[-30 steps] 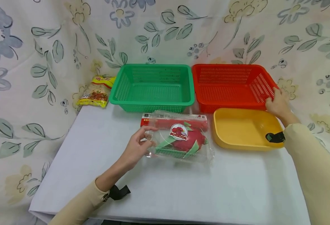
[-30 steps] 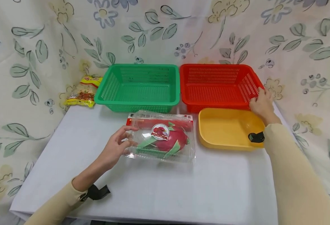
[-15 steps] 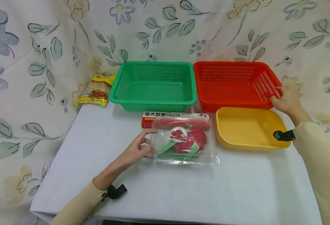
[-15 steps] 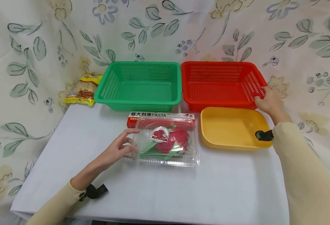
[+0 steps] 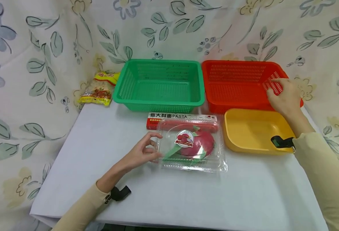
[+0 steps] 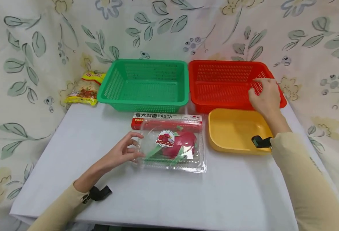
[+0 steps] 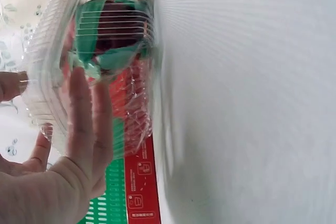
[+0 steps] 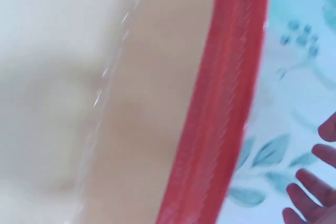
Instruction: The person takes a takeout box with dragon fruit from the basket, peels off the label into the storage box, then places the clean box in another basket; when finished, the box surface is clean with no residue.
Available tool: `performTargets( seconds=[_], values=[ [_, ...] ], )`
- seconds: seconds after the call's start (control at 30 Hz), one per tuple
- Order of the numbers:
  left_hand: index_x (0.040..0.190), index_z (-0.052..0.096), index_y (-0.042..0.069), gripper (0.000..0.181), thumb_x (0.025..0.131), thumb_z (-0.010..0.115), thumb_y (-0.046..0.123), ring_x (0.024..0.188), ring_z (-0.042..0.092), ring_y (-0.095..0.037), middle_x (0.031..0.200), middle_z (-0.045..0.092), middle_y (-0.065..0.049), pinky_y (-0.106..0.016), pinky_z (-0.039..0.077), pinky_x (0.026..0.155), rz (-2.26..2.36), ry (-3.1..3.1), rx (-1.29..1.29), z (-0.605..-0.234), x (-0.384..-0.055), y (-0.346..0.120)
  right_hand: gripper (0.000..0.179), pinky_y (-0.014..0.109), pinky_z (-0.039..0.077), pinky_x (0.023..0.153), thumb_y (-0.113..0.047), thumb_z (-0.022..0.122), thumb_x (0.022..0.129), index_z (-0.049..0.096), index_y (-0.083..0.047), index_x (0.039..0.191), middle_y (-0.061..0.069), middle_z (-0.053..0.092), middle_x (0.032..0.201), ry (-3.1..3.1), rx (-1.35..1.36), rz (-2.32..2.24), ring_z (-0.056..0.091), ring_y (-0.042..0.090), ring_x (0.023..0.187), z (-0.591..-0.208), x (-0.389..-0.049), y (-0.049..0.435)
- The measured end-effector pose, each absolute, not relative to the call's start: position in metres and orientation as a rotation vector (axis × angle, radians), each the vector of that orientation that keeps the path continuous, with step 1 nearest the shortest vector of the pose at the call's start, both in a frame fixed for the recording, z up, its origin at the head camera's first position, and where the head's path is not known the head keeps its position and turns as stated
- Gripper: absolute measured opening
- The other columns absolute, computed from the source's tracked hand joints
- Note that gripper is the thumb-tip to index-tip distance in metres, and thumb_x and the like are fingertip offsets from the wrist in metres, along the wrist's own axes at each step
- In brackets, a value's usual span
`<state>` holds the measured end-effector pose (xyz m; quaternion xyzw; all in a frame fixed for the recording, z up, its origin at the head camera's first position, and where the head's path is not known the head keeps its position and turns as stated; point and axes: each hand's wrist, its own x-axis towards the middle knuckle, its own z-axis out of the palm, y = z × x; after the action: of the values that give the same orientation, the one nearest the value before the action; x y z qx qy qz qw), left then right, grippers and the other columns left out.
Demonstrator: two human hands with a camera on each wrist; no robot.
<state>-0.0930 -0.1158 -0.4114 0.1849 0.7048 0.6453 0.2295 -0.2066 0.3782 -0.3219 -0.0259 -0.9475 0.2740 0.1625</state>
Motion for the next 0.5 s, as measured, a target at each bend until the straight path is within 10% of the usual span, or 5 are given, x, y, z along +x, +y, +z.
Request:
performTargets(
  seconds=[0.5],
  values=[
    [0.137, 0.040, 0.012, 0.056, 0.090, 0.069, 0.002, 0.089, 0.068, -0.027, 0.104, 0.051, -0.021, -0.037, 0.059, 0.070, 1.796, 1.918, 0.569, -0.415, -0.096, -0.119, 0.031, 0.018, 0.046, 0.076, -0.018, 0.063, 0.095, 0.064, -0.001, 0.122, 0.017, 0.062, 0.113, -2.683, 0.433, 1.025, 0.060, 0.032, 0.095, -0.314, -0.152, 0.246]
  ],
)
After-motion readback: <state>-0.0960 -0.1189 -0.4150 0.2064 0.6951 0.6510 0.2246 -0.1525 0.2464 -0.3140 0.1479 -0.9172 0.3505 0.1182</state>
